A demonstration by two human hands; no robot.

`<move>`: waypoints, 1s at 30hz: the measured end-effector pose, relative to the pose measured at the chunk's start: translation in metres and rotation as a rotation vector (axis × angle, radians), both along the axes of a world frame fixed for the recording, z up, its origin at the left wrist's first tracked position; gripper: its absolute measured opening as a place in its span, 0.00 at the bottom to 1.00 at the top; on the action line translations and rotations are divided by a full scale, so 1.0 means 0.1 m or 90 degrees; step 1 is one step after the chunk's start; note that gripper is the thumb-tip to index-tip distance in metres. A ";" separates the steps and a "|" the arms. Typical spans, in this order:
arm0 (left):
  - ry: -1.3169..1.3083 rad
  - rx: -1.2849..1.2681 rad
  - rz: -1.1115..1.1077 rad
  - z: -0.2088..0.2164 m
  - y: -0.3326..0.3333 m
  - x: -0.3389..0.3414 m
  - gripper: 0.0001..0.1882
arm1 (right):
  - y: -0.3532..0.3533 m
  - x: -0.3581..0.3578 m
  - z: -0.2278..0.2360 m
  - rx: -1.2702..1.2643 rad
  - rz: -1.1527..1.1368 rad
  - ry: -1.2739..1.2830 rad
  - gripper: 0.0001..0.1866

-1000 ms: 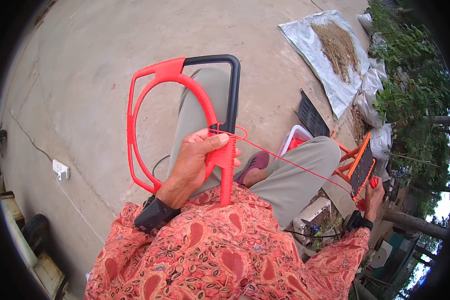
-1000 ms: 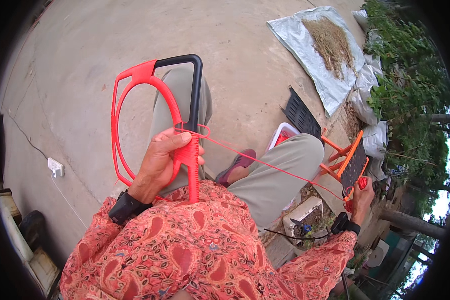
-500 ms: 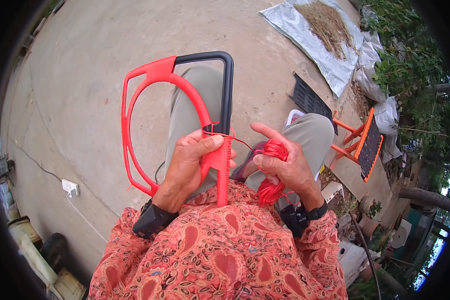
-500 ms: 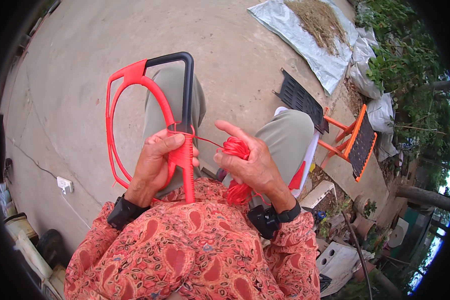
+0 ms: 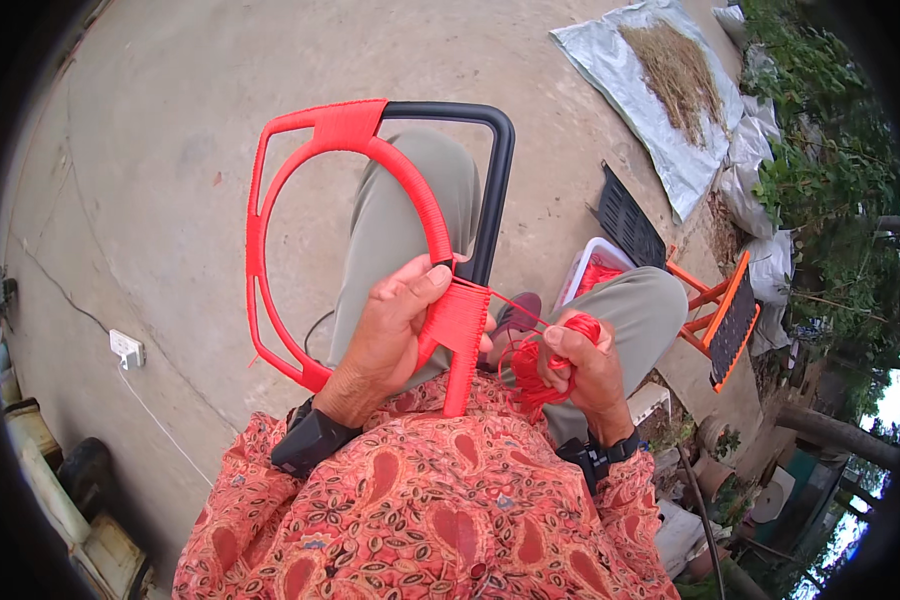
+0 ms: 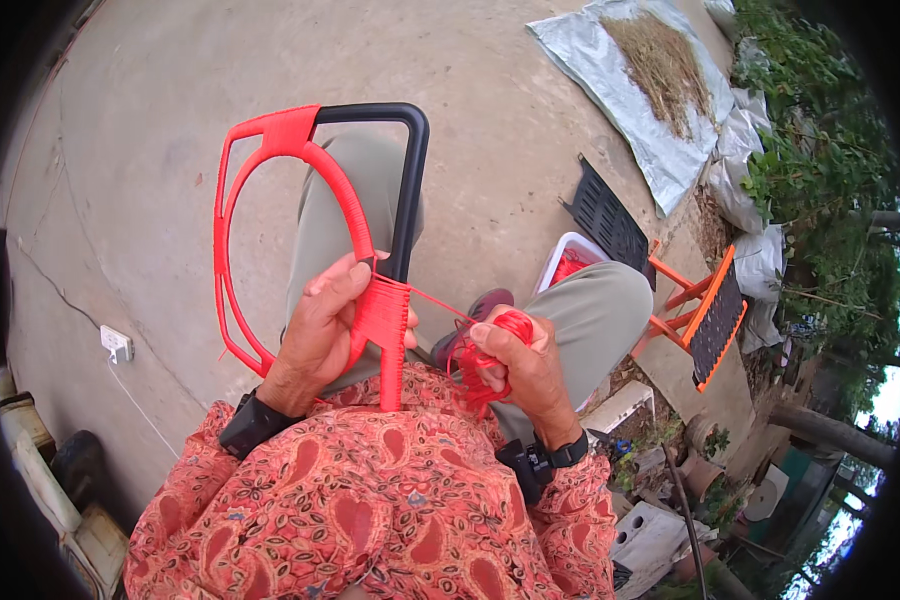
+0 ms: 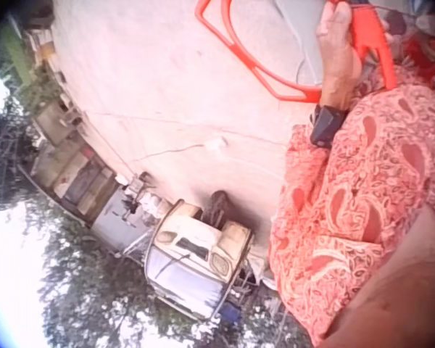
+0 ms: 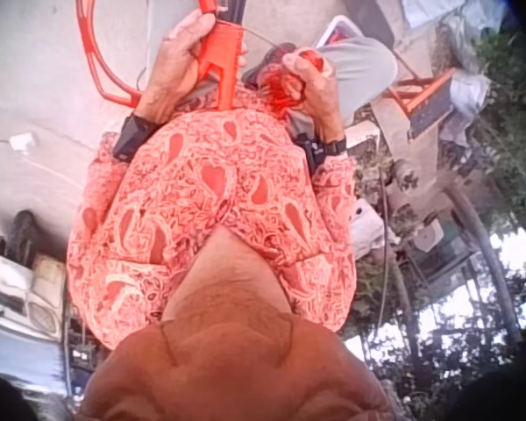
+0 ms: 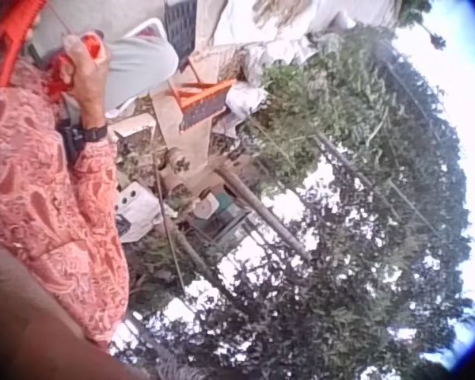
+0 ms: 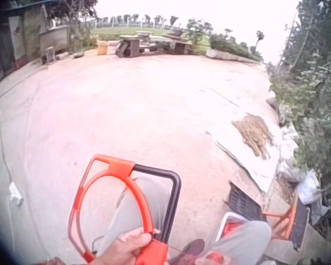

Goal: The person is winding a red plastic rope around a plastic frame for furniture manufacturing.

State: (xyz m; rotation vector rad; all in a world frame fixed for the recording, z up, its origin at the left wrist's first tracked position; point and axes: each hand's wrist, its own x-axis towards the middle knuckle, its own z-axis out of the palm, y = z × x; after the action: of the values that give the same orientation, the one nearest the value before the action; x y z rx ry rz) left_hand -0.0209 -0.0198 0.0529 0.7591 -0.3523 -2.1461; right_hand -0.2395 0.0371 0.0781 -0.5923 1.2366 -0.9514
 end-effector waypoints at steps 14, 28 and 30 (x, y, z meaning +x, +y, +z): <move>0.135 0.026 -0.038 -0.19 -0.05 0.06 0.15 | 0.01 -0.02 0.17 -0.056 0.002 0.133 0.11; 0.044 0.032 -0.170 -0.02 -0.13 -0.02 0.14 | 0.20 0.06 -0.01 -0.039 -0.067 0.017 0.11; -0.002 0.035 -0.172 0.01 -0.12 -0.04 0.12 | 0.22 0.07 0.01 -0.048 -0.072 0.014 0.11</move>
State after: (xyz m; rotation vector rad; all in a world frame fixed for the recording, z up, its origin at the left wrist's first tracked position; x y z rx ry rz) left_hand -0.0244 -0.0315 0.0540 0.7835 -0.4186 -2.4157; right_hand -0.2329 0.0593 0.0789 -0.5982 1.2683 -1.0932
